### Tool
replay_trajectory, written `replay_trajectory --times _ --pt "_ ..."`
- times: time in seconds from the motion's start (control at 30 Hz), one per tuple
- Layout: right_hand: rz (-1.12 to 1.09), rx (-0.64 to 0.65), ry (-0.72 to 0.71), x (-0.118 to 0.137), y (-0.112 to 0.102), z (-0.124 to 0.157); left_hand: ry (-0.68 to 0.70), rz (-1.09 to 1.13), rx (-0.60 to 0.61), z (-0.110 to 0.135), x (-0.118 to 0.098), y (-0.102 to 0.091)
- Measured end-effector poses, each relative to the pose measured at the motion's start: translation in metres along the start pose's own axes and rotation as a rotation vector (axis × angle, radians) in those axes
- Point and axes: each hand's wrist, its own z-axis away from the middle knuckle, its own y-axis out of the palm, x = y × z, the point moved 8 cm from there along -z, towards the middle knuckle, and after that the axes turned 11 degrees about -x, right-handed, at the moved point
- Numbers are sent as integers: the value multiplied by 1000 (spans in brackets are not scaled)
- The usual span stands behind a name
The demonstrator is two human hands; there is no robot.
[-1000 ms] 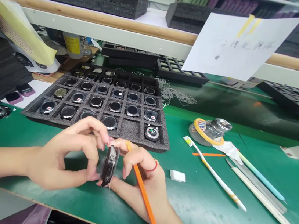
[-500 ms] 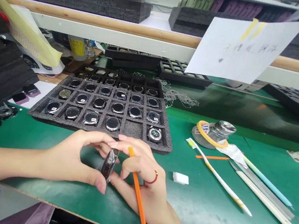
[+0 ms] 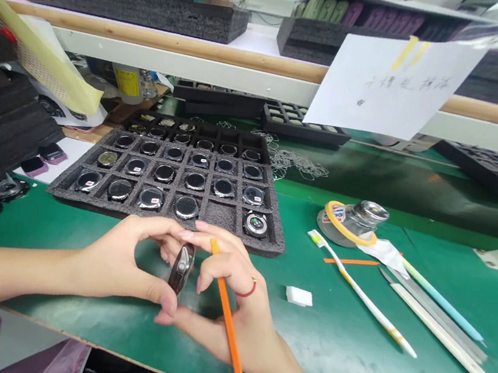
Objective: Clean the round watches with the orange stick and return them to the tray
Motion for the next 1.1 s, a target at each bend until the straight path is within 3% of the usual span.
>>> replay_trajectory --times 0.07,0.17,0.27,0.4,0.53,0.63,0.87,1.1 --pt "-96 -42 68 -3 -5 -2 185 -108 -55 0 -12 -6" --pt "-175 -221 217 -17 -21 -3 449 -322 -107 4 -29 -9" --pt "-170 -343 333 -33 -29 -2 639 -432 -131 10 -37 -8" --pt "-147 -236 435 -44 -17 -3 785 -454 -137 17 -41 -5" --pt "-263 -33 525 -47 3 2 811 -468 -130 19 -41 -4" --pt "-333 41 555 -48 8 8 808 -490 -131 20 -41 -4" --pt "-377 99 576 -45 12 10 829 -482 -140 22 -40 -3" --pt "-369 32 603 -49 8 9 814 -499 -118 20 -39 -2"
